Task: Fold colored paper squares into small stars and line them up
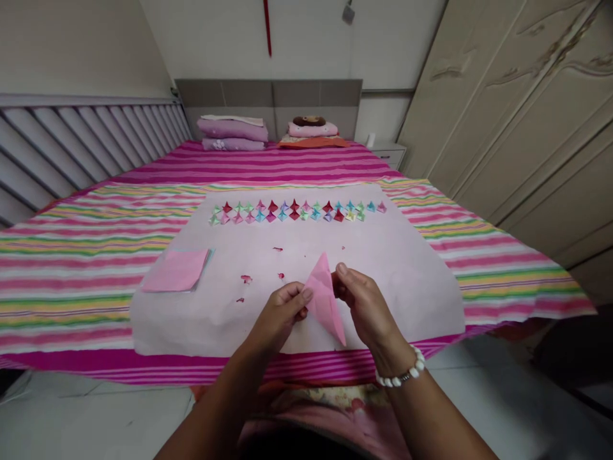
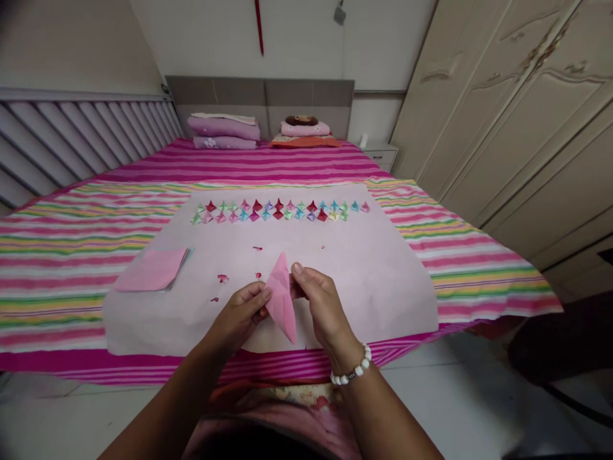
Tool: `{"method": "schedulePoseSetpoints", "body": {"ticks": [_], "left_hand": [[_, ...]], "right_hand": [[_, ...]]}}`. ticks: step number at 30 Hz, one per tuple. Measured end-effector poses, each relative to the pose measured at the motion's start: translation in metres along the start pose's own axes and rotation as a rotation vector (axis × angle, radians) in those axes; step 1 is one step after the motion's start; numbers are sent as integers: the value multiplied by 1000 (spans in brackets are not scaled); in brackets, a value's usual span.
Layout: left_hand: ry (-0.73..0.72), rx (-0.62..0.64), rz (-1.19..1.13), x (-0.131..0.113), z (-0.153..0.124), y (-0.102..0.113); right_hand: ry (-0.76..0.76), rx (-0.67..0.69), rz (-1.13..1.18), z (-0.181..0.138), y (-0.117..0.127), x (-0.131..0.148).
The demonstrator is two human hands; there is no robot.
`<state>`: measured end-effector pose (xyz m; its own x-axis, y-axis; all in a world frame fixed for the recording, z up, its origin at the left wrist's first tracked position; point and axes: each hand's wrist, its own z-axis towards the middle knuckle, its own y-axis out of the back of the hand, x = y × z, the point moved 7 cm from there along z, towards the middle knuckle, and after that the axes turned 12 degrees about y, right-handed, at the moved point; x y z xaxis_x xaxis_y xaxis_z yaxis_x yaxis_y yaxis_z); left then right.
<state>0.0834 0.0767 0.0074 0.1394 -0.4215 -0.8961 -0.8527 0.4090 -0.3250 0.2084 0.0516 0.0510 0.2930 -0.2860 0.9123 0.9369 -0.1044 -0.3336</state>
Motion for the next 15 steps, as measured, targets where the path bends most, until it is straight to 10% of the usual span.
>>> {"method": "schedulePoseSetpoints", "body": {"ticks": [15], "left_hand": [[79,32,2,16,1,-1]], "right_hand": [[-41,-12,4,3,7,-7]]}}
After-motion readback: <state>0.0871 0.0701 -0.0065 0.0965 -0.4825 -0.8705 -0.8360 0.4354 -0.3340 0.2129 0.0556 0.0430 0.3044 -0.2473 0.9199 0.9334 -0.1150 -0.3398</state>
